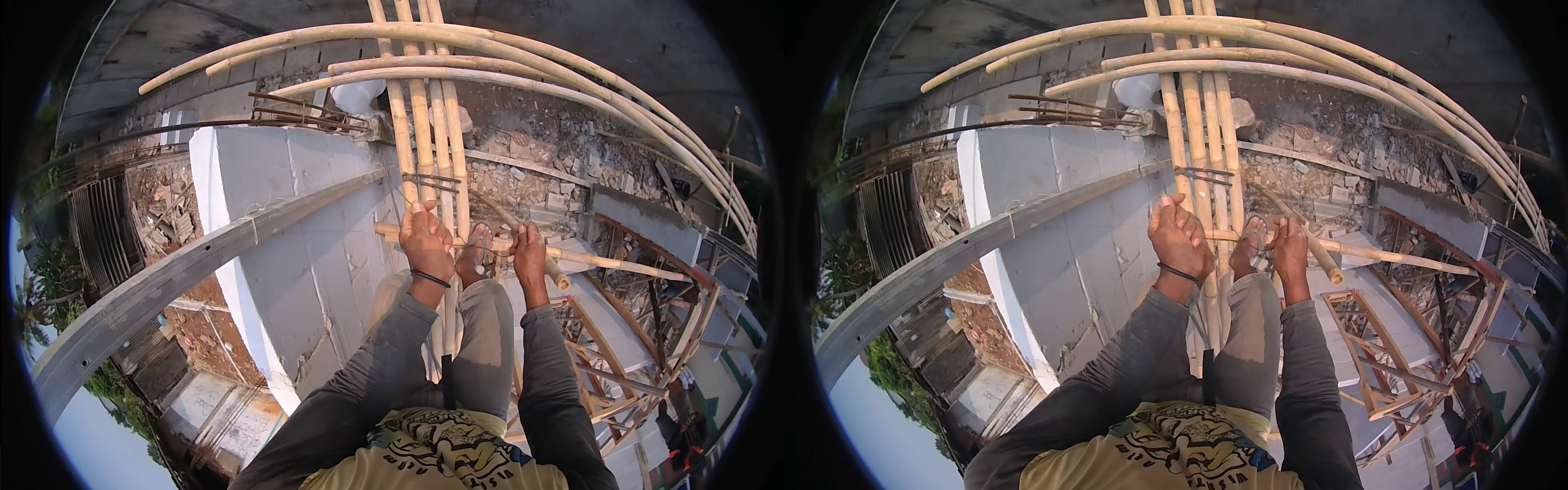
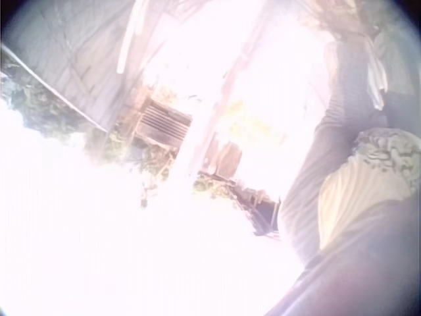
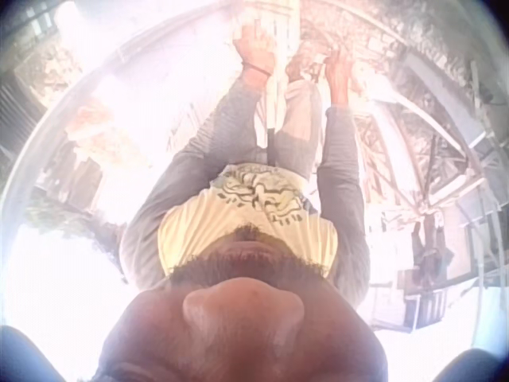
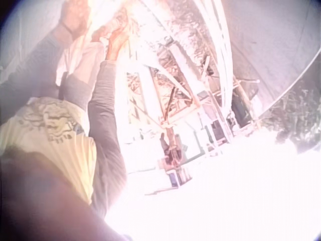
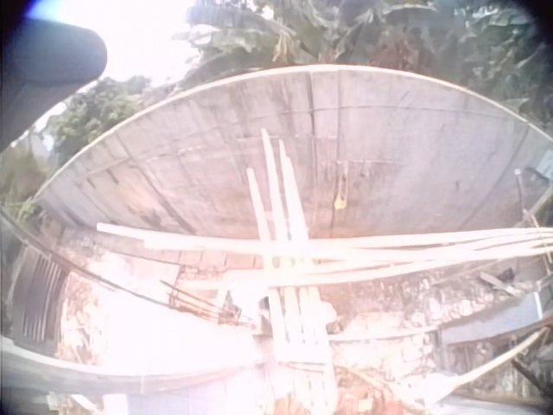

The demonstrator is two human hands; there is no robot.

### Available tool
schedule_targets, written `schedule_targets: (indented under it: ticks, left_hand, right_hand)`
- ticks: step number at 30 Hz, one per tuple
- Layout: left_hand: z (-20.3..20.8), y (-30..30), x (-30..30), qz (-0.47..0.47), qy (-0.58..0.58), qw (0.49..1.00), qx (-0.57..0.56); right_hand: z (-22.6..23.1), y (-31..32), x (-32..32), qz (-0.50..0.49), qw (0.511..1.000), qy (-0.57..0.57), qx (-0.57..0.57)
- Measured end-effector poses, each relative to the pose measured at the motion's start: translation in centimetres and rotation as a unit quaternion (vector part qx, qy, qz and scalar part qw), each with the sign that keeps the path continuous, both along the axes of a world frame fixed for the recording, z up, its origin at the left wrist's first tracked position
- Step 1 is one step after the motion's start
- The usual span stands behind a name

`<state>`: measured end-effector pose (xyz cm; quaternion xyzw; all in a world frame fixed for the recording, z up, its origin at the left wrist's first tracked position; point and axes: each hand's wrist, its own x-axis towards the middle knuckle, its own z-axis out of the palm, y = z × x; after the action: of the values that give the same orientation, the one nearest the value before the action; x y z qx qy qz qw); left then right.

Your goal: The person ties pieces of thin wire around a bundle of rebar and bamboo scaffolding using a pair of pliers and their hands.

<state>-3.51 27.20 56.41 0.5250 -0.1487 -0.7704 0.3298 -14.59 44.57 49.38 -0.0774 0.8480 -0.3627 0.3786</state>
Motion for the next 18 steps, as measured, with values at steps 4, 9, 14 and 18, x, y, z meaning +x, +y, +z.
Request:
schedule_targets:
  ticks: [4,9,14,18]
  left_hand:
    - [-3.8,-6.1,-5.0,0.045,0.058,0.996,-0.049]
    - [-7.6,-8.8,-6.7,0.072,0.042,0.995,-0.048]
    - [-9.6,-7.8,-8.6,0.049,0.046,0.997,-0.042]
    - [-9.6,-6.4,-9.5,0.000,0.034,0.999,0.002]
  right_hand:
    - [0.7,-3.1,5.9,0.004,0.986,-0.088,-0.141]
    - [3.2,-4.7,7.6,-0.240,0.874,-0.368,-0.207]
    - [2.3,-4.7,5.6,-0.153,0.903,-0.367,-0.162]
    - [-1.0,-4.3,3.6,0.266,0.962,0.053,-0.029]
